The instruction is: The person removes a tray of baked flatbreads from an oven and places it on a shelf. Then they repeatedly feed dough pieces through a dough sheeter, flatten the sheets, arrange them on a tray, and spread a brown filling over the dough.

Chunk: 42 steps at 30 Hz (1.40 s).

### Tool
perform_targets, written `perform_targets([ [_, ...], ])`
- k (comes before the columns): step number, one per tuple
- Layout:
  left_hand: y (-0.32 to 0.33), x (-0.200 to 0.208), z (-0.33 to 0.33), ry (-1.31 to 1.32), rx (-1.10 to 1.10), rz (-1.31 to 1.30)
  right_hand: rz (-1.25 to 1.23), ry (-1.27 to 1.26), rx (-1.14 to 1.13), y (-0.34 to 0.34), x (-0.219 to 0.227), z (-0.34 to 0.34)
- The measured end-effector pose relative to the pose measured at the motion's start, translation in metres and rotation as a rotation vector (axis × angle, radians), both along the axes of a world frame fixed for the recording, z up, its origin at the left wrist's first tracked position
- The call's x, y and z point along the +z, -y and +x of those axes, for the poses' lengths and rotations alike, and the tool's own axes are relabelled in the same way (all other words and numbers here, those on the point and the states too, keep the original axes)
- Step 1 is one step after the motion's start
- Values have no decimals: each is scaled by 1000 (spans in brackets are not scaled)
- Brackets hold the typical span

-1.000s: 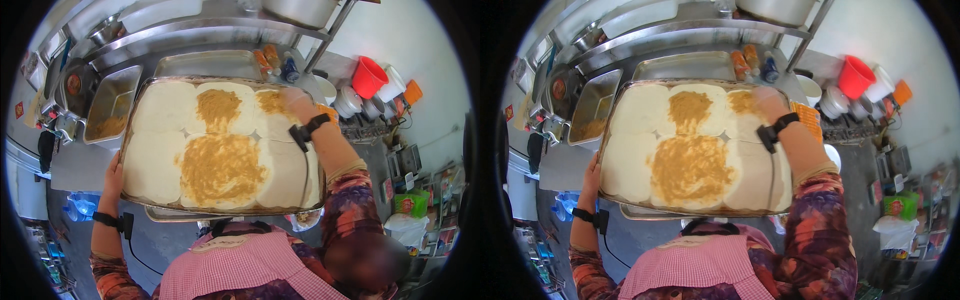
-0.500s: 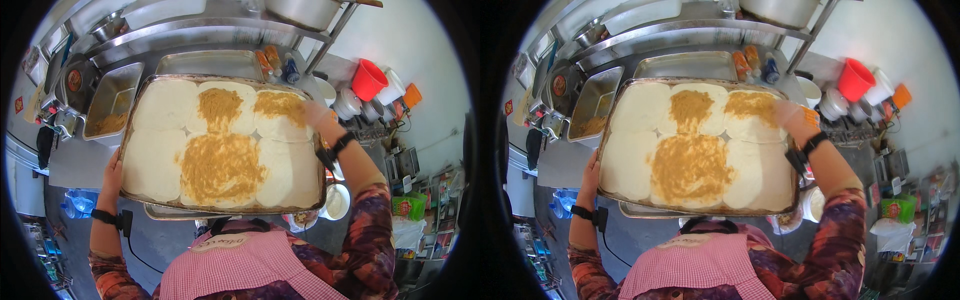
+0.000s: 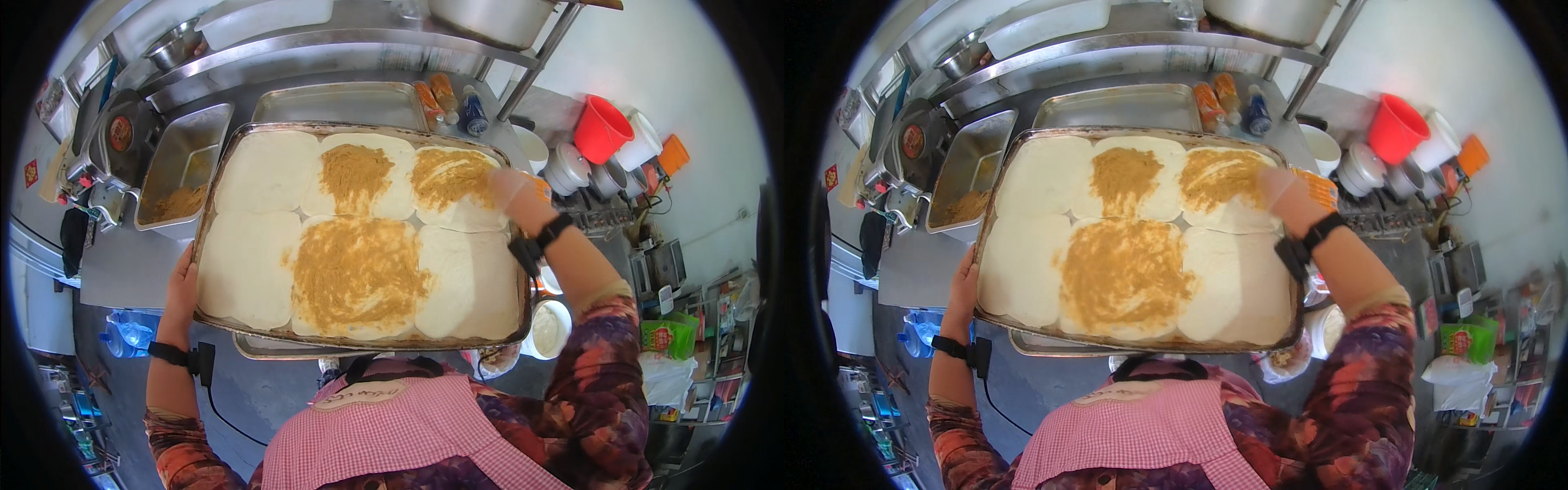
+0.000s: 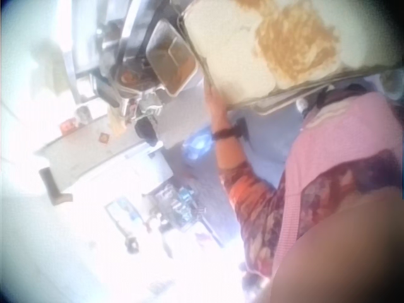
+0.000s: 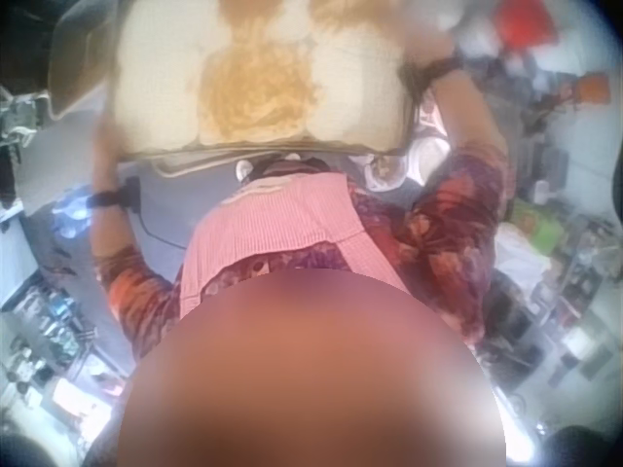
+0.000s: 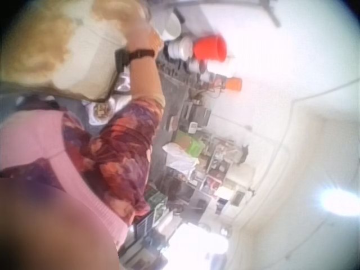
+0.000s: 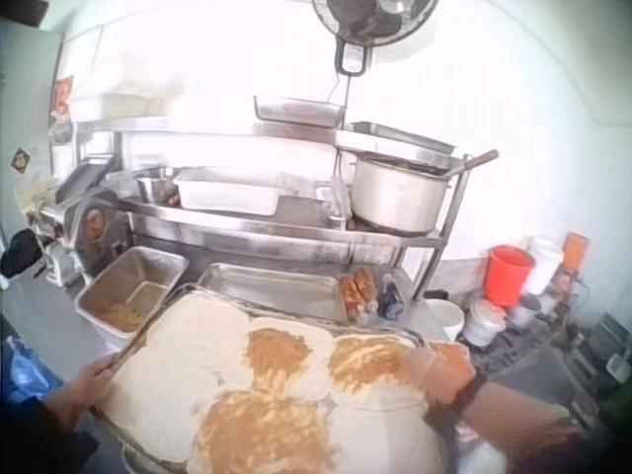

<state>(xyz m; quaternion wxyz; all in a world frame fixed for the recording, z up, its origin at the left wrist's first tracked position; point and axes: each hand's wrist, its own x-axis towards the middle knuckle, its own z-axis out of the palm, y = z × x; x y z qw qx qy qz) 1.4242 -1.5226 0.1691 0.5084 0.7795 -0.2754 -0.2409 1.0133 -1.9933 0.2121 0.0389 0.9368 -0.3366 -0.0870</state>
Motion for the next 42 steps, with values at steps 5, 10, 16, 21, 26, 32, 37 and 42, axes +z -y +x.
perform_targets([
  [5,1,-2,3,-31,17,-7,134,53,49,-36,11,-7],
  [10,2,2,3,107,-38,48,106,169,65,-43,23,45],
  [16,1,-2,3,81,-12,39,39,303,296,-32,-5,18],
  [21,-2,-11,9,14,-20,-27,168,-5,206,-20,-11,-29],
  [26,-1,-8,10,-32,-24,-52,-84,144,-50,-17,14,0],
  [32,2,3,-1,22,12,15,157,320,350,-61,11,15],
  [37,3,6,-4,33,1,26,204,58,31,-52,20,22],
  [42,5,12,-4,106,-42,65,111,362,547,-63,15,61],
])
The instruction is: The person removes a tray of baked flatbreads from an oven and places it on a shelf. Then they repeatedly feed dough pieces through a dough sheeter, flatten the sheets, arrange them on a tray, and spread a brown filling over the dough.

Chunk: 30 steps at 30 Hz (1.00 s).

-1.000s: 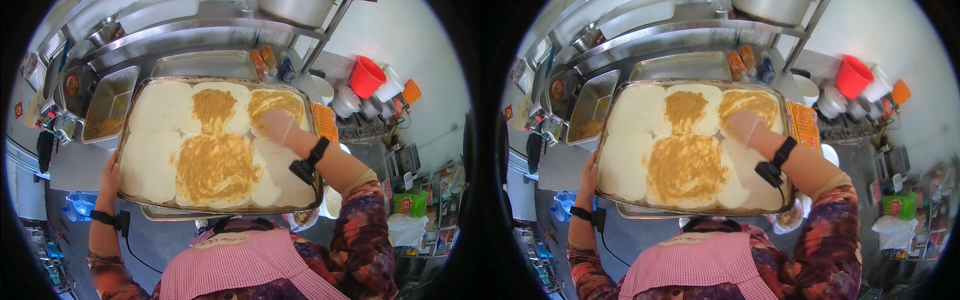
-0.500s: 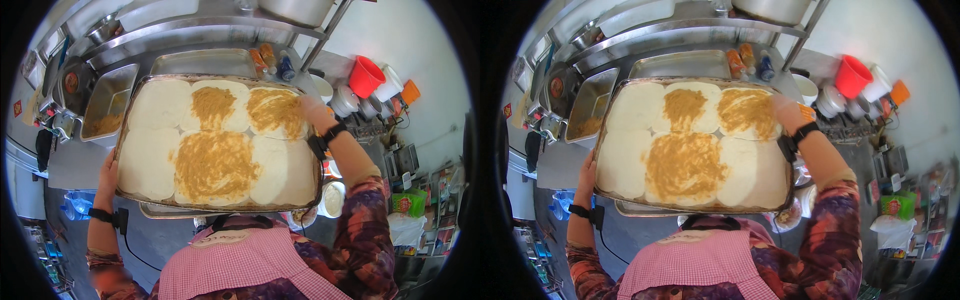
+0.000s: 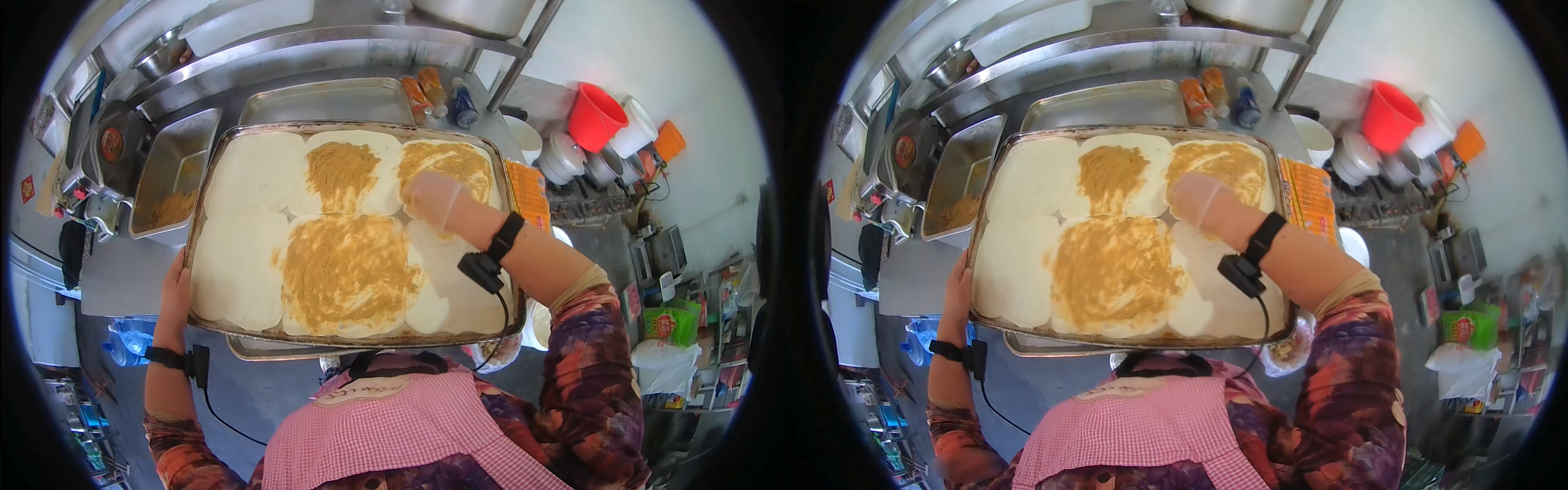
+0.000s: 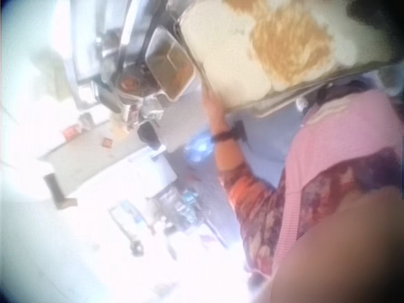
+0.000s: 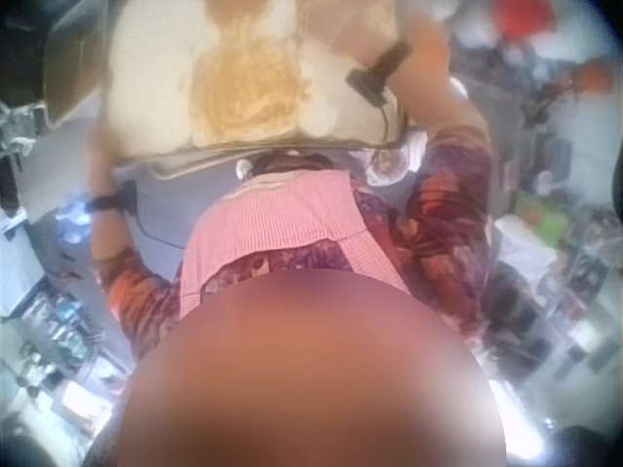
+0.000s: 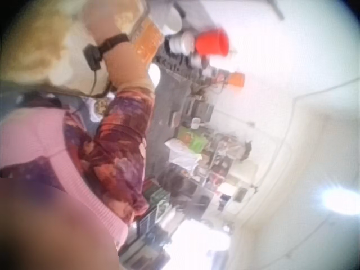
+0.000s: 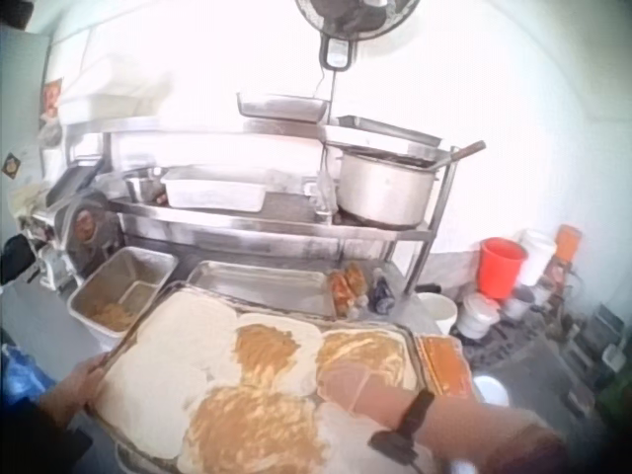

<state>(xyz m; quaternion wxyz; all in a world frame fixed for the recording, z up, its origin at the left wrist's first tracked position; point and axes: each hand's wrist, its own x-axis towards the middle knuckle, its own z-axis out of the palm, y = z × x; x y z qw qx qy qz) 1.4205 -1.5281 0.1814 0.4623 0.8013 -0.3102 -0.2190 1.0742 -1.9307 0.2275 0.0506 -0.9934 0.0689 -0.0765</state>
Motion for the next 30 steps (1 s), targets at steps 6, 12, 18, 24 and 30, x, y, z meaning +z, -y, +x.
perform_targets([
  [6,-7,-7,1,-10,9,-11,-221,-242,-463,72,-12,-60],
  [12,-6,-17,9,-105,18,-84,-157,-392,-636,70,-8,-73],
  [18,-1,-4,2,-36,-15,-36,-16,-66,-293,50,-33,-21],
  [24,-7,-12,7,0,2,-44,257,-184,-487,39,-23,-62],
  [30,-6,-19,13,-111,27,-88,6,-332,-482,4,-26,-69],
])
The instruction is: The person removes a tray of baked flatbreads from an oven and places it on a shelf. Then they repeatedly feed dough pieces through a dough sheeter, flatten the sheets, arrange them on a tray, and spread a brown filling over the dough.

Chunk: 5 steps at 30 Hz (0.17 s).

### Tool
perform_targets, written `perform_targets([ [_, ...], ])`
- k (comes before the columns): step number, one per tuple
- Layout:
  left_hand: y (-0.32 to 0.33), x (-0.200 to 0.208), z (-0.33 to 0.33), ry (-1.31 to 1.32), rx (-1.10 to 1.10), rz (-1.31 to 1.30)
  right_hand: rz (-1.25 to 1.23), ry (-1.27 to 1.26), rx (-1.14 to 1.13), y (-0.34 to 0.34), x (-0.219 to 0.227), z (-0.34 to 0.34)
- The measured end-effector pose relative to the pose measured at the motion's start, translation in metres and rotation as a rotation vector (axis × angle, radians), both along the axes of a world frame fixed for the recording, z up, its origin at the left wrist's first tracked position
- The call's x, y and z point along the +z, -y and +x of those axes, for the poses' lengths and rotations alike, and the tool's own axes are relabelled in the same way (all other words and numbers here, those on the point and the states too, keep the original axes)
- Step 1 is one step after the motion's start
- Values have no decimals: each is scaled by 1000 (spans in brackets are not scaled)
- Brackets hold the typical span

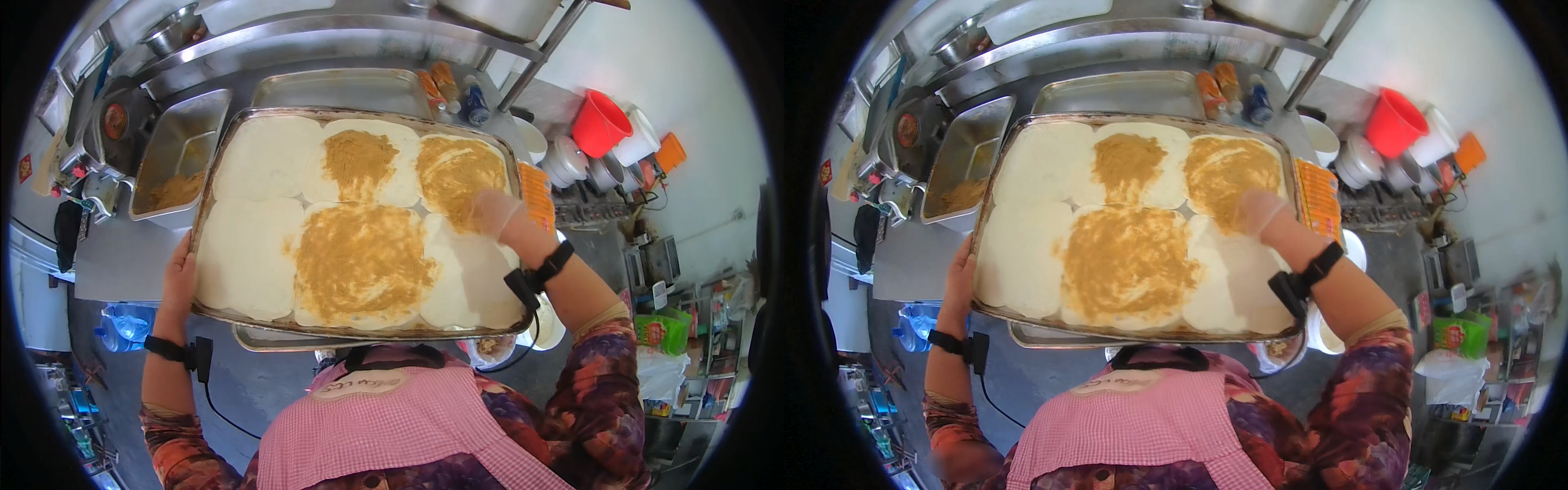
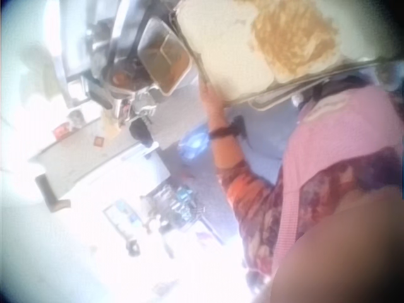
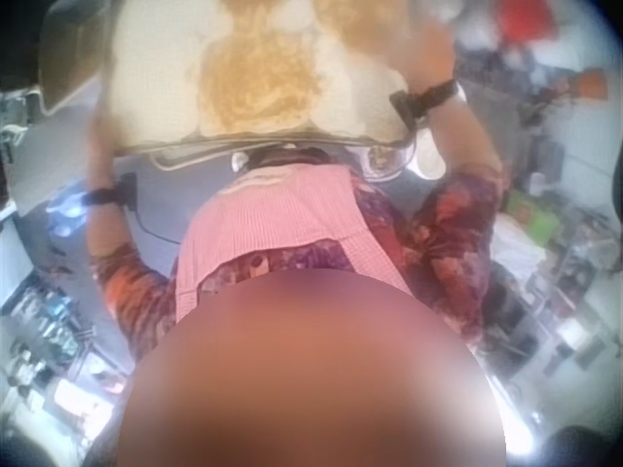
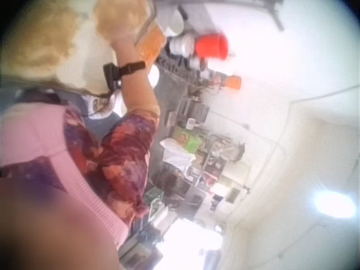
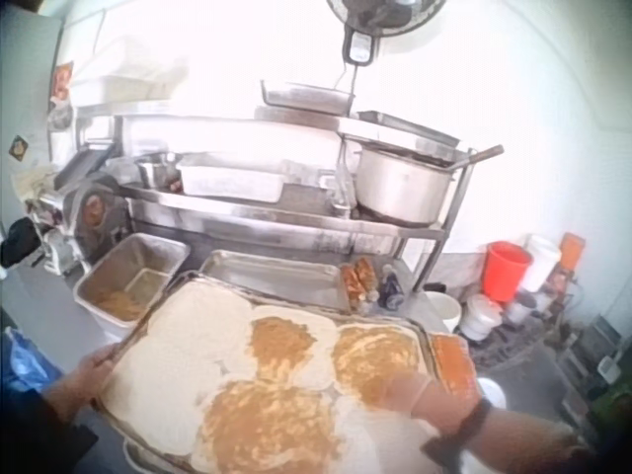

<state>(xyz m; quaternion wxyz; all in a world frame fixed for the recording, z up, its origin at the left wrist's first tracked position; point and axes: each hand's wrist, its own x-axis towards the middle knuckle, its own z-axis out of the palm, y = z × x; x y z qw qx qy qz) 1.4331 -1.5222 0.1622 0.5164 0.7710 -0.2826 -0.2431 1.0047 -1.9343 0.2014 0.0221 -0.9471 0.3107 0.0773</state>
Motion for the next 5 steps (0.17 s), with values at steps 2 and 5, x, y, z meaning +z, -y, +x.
perform_targets([
  [2,-1,1,-1,91,-11,30,21,-56,-50,-3,15,5],
  [5,-4,4,0,181,-4,132,98,-158,-254,0,37,28],
])
